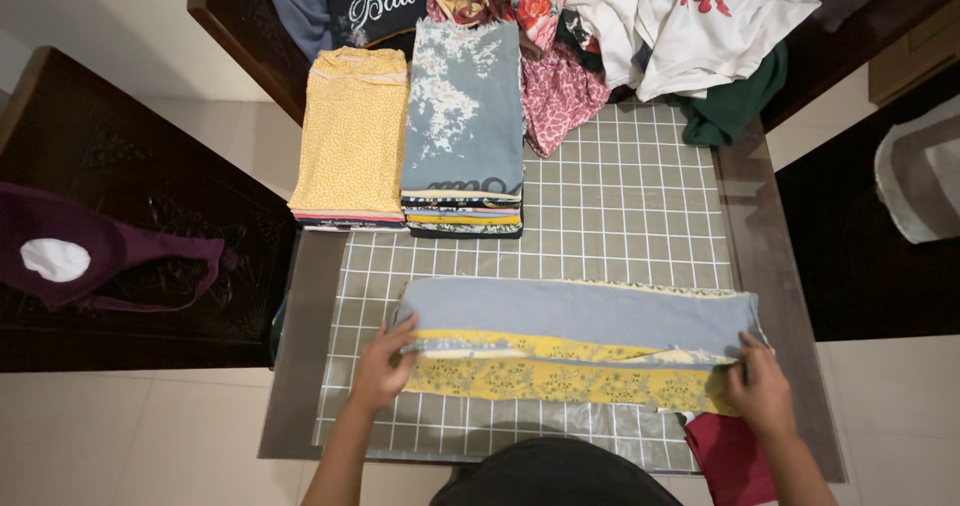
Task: The person picks up several garments from a table and folds them one by one, placing each finished item onto a growing stack.
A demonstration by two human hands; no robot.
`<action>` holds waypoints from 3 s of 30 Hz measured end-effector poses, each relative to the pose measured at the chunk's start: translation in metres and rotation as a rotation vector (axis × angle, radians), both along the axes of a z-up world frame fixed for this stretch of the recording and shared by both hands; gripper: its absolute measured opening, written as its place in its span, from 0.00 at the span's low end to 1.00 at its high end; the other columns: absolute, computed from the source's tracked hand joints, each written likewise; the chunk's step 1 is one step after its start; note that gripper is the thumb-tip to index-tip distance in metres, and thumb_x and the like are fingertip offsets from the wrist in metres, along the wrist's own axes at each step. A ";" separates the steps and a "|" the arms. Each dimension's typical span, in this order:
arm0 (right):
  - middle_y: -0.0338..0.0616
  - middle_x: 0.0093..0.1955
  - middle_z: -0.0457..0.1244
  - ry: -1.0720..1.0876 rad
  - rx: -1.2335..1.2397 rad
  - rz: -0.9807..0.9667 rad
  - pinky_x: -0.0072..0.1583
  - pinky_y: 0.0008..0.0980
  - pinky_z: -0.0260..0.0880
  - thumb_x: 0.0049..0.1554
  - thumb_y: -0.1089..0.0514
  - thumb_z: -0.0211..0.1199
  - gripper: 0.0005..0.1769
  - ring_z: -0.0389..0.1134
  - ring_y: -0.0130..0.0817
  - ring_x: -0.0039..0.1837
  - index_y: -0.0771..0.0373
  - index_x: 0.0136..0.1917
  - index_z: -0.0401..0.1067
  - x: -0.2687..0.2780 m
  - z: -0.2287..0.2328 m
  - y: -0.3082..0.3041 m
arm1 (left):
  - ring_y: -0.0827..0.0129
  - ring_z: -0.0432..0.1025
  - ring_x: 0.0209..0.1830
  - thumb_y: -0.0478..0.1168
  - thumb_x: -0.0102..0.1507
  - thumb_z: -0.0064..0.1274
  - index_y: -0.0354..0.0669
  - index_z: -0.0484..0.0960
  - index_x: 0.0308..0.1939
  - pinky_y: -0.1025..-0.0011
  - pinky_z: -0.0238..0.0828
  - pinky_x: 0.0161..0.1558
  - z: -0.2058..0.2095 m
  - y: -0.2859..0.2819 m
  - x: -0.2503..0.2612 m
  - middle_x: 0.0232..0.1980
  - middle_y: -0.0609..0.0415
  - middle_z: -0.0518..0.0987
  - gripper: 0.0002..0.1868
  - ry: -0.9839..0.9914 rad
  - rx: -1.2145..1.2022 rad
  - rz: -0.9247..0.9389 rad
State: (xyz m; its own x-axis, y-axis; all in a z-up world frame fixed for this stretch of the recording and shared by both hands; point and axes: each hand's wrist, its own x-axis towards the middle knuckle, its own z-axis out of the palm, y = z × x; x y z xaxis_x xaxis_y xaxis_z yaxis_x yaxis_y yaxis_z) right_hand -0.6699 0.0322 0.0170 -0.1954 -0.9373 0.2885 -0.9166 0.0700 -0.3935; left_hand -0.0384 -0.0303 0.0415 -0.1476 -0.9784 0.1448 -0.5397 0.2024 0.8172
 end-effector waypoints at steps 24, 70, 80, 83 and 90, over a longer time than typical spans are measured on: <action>0.49 0.70 0.63 -0.020 0.017 0.043 0.79 0.49 0.58 0.53 0.60 0.62 0.14 0.65 0.59 0.68 0.63 0.52 0.67 0.001 -0.013 0.018 | 0.51 0.70 0.69 0.37 0.53 0.53 0.38 0.85 0.35 0.43 0.37 0.79 -0.019 -0.010 0.012 0.68 0.47 0.75 0.10 -0.137 0.122 -0.069; 0.49 0.82 0.49 0.187 0.129 -0.020 0.78 0.62 0.41 0.57 0.45 0.57 0.34 0.46 0.54 0.83 0.52 0.75 0.60 0.046 -0.022 -0.022 | 0.52 0.48 0.80 0.56 0.70 0.43 0.55 0.62 0.75 0.46 0.37 0.75 0.016 -0.008 -0.167 0.80 0.48 0.54 0.30 -0.595 -0.092 -0.803; 0.60 0.83 0.50 0.079 0.083 -0.324 0.71 0.64 0.54 0.56 0.41 0.63 0.42 0.52 0.61 0.76 0.62 0.77 0.59 0.029 -0.035 -0.014 | 0.59 0.37 0.83 0.60 0.71 0.25 0.68 0.53 0.79 0.40 0.28 0.75 -0.041 0.011 -0.182 0.84 0.58 0.44 0.31 -0.713 -0.337 -1.049; 0.65 0.72 0.57 0.064 0.122 -0.460 0.69 0.60 0.58 0.51 0.38 0.70 0.53 0.57 0.62 0.72 0.71 0.79 0.57 0.025 -0.034 -0.013 | 0.61 0.38 0.86 0.60 0.74 0.24 0.64 0.52 0.79 0.47 0.30 0.80 -0.067 0.019 -0.195 0.85 0.62 0.45 0.30 -0.670 -0.304 -1.129; 0.66 0.64 0.63 0.021 0.298 -0.568 0.64 0.54 0.67 0.48 0.31 0.71 0.49 0.66 0.62 0.66 0.69 0.68 0.64 0.020 -0.025 -0.022 | 0.59 0.35 0.86 0.56 0.75 0.24 0.59 0.53 0.81 0.47 0.26 0.79 -0.014 0.006 -0.177 0.86 0.56 0.45 0.30 -0.586 -0.140 -0.942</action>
